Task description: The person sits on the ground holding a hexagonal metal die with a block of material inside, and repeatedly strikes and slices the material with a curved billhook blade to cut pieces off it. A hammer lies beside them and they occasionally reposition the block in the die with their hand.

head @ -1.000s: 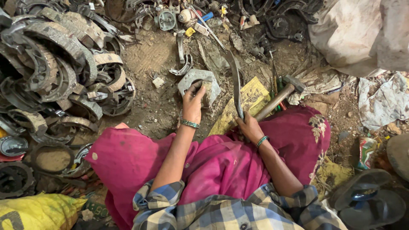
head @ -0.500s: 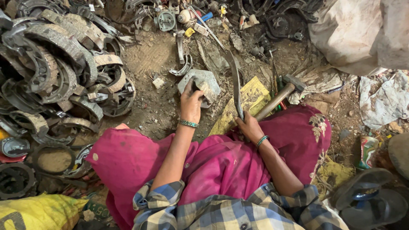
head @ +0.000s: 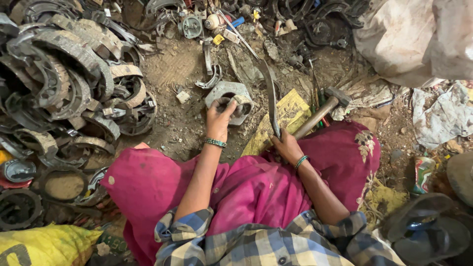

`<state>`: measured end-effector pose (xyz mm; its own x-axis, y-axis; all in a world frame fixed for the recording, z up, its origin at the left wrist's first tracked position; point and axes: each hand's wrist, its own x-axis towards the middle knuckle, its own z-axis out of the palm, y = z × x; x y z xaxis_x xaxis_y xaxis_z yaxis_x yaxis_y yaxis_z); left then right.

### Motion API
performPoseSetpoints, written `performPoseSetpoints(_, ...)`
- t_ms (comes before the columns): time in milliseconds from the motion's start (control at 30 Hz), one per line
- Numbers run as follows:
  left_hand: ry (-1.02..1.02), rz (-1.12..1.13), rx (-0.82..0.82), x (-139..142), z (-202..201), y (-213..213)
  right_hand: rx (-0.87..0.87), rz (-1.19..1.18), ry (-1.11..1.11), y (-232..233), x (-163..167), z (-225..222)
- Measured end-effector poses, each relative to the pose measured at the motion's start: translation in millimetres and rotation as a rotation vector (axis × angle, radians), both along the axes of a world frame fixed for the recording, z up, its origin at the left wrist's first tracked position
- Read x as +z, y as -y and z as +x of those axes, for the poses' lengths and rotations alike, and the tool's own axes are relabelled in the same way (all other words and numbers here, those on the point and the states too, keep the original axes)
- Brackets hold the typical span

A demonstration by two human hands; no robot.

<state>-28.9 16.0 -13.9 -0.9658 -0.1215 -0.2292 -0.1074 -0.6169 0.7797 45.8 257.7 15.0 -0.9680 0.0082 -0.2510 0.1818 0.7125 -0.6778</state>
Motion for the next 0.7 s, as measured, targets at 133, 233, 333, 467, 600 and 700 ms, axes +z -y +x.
performPoseSetpoints(133, 0.037, -0.041, 0.004, -12.4, 2.3, 0.6, -0.066, -0.022, 0.097, 2.0, 1.5, -0.3)
performPoseSetpoints(233, -0.01, 0.027, -0.021, -10.3, 4.6, -0.5, 0.024, 0.057, -0.13, 4.9, 3.1, 4.3)
performPoseSetpoints(333, 0.02, 0.022, -0.01, -6.3, 4.4, -2.3, -0.043, 0.019, -0.108, 13.5, 22.0, 14.9)
performPoseSetpoints(467, 0.005, 0.006, 0.032, -3.4, 3.3, -2.4, 0.004, 0.001, -0.36, 23.4, 70.5, 34.9)
performPoseSetpoints(600, 0.002, -0.009, 0.039, -1.9, 3.6, -2.4, -0.033, -0.019, -0.395, 19.0, 107.3, 54.0)
performPoseSetpoints(700, 0.008, -0.006, 0.038, 0.6, 3.6, -2.8, -0.034, 0.041, -0.451, 11.7, 96.9, 58.5)
